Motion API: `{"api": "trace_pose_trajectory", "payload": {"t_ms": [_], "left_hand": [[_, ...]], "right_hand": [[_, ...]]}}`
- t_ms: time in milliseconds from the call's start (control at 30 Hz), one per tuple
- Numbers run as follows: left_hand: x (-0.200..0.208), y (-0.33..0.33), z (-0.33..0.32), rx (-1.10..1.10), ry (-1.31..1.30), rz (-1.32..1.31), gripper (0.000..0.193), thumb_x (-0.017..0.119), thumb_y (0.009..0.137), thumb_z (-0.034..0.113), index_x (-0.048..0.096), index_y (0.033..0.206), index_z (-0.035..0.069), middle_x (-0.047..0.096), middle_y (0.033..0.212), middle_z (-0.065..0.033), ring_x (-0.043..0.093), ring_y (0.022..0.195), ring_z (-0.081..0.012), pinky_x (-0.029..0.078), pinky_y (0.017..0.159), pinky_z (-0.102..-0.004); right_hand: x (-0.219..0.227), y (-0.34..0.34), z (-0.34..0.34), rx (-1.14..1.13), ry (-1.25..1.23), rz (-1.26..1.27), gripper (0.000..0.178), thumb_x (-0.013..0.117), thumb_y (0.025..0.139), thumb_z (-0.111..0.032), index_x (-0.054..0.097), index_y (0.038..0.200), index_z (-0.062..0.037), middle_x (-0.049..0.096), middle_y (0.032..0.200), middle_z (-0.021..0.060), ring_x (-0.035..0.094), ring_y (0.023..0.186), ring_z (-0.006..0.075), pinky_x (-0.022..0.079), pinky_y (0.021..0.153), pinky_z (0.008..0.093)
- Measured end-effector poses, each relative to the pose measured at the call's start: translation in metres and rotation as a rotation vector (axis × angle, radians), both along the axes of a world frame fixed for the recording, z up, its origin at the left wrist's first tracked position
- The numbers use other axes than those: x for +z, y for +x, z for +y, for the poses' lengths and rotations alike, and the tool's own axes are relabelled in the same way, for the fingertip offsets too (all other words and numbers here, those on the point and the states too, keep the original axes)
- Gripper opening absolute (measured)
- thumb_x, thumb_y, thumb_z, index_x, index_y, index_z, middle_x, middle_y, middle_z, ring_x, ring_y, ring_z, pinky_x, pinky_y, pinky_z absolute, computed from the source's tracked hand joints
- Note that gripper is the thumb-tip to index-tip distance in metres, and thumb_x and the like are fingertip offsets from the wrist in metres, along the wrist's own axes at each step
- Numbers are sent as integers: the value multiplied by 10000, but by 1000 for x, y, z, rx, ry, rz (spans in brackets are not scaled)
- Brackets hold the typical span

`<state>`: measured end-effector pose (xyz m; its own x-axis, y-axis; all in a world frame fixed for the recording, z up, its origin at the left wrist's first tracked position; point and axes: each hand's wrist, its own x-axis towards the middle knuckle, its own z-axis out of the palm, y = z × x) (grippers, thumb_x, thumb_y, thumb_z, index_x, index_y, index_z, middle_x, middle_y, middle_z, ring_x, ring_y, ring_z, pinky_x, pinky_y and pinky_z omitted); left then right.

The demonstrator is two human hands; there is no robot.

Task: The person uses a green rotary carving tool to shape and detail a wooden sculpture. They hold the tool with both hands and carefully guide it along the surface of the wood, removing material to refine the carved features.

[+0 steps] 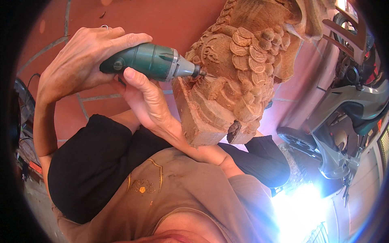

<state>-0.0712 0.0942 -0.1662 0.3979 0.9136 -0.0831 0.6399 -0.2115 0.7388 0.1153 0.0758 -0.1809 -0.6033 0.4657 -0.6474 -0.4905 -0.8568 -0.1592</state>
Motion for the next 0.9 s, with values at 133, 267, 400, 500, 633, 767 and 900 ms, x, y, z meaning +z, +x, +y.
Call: {"api": "trace_pose_trajectory", "payload": {"t_ms": [133, 267, 400, 500, 633, 767, 900], "left_hand": [[-3, -1, -1, 1, -17, 8, 697, 805, 514, 120, 595, 1179, 117, 644, 802, -60, 627, 751, -277, 491, 644, -382], [-3, -3, -3, 5, -55, 29, 689, 799, 524, 114, 593, 1181, 115, 646, 807, -65, 627, 759, -284, 490, 654, -388], [-2, -6, -2, -10, -69, 62, 686, 801, 524, 122, 594, 1179, 113, 646, 808, -69, 628, 759, -287, 487, 646, -390], [2, -5, 0, 0, -48, 68, 675, 800, 524, 123, 600, 1168, 113, 641, 791, -69, 627, 736, -283, 483, 625, -383], [14, -1, 7, 19, -35, 44, 635, 788, 543, 127, 606, 1151, 112, 628, 765, -67, 625, 706, -276, 477, 600, -375], [14, 2, 9, 15, 14, 29, 601, 774, 566, 133, 608, 1143, 108, 617, 746, -63, 625, 703, -268, 471, 598, -372], [10, 3, 11, 6, 84, 9, 589, 767, 577, 141, 609, 1143, 103, 617, 737, -59, 625, 699, -263, 469, 605, -373]], "right_hand": [[-2, -2, 0, 7, 0, 10, 343, 716, 839, -179, 566, 1141, -119, 593, 1150, 15, 509, 1168, 186, 357, 1085, 453], [-5, -5, 0, 15, -15, 28, 334, 722, 834, -179, 572, 1126, -123, 593, 1142, 10, 508, 1171, 188, 364, 1077, 451], [-7, -7, -1, -1, -46, 1, 324, 731, 826, -183, 581, 1108, -130, 599, 1100, 5, 514, 1158, 187, 368, 1068, 455], [-10, -7, -1, 0, -46, 21, 307, 738, 819, -187, 591, 1084, -136, 599, 1073, 1, 521, 1140, 181, 370, 1062, 465], [0, -9, 3, 3, -11, 12, 294, 743, 814, -192, 600, 1065, -138, 594, 1069, 2, 522, 1130, 181, 357, 1074, 478], [3, -6, 2, -15, -7, -27, 304, 746, 813, -205, 598, 1069, -134, 590, 1079, 5, 522, 1134, 187, 351, 1085, 485], [6, -5, 3, -24, 9, -48, 318, 744, 817, -218, 594, 1083, -129, 590, 1077, 9, 522, 1144, 195, 373, 1075, 488]]}}
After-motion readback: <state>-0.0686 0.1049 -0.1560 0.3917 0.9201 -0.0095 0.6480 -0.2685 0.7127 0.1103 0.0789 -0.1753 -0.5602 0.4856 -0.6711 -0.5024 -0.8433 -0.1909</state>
